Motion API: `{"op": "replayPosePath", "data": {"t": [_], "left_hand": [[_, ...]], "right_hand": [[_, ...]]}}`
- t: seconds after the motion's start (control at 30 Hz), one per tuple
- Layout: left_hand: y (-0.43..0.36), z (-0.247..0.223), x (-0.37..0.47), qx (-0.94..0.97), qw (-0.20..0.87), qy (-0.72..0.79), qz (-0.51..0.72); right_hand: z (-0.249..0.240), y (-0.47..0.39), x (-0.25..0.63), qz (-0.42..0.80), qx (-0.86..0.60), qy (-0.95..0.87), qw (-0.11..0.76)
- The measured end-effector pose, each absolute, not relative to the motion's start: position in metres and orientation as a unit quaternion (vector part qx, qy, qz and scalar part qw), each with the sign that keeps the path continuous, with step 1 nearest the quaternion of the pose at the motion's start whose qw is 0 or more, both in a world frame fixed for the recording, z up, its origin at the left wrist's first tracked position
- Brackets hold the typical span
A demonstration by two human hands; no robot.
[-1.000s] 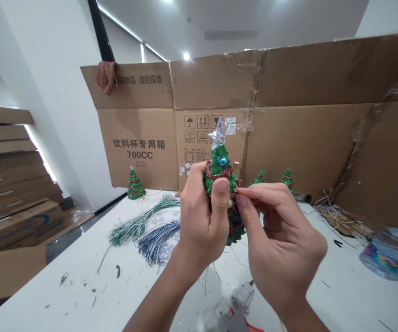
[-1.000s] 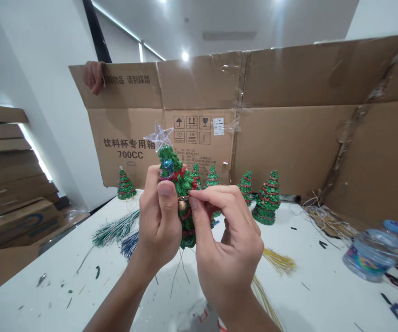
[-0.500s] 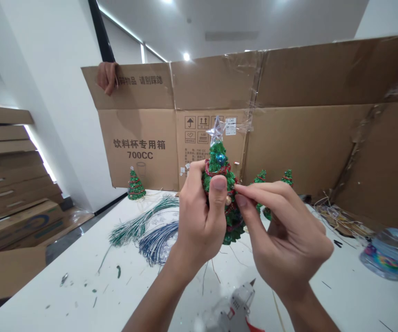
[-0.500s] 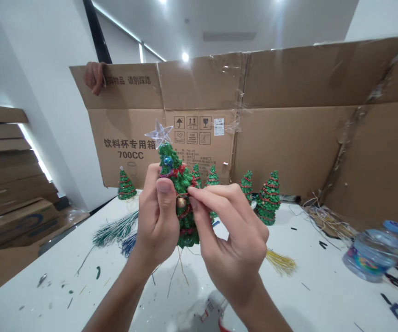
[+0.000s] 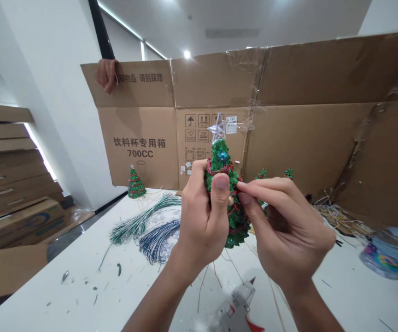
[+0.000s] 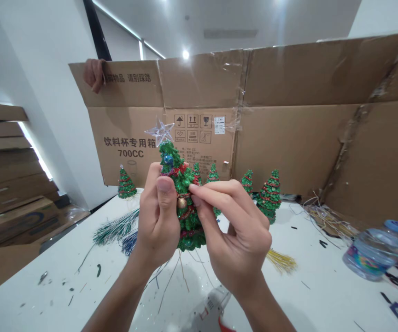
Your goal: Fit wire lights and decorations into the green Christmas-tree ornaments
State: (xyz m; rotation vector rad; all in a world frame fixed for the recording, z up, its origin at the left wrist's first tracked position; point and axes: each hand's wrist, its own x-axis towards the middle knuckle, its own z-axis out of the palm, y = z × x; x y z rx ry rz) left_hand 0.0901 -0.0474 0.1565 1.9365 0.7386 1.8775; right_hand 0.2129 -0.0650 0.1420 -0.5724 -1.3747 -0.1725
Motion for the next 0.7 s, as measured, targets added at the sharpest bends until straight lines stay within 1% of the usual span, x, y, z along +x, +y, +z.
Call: {"op": "replayPosePath", "data": {"t": [0.2,0.5,0.7], "left_hand": [[-0.0477,0.1563,0.0904,0.685,0.155,0.270,0.659],[-0.0476,0.1572,0.0893,0.694,0.157,0.265,0.651],[-0.0458,0.1560,0.0887,0.700,0.154,0.265,0.645]], "right_hand": [[0.1409,-0.0649,0.2120,-0.072,-0.248,-0.622,0.739],[0.1457,-0.0651,0.2148,0.026,-0.218,-0.645,0.732],[0.1451,-0.0645,0.2185,0.017,-0.216,-0.650,0.729]]}}
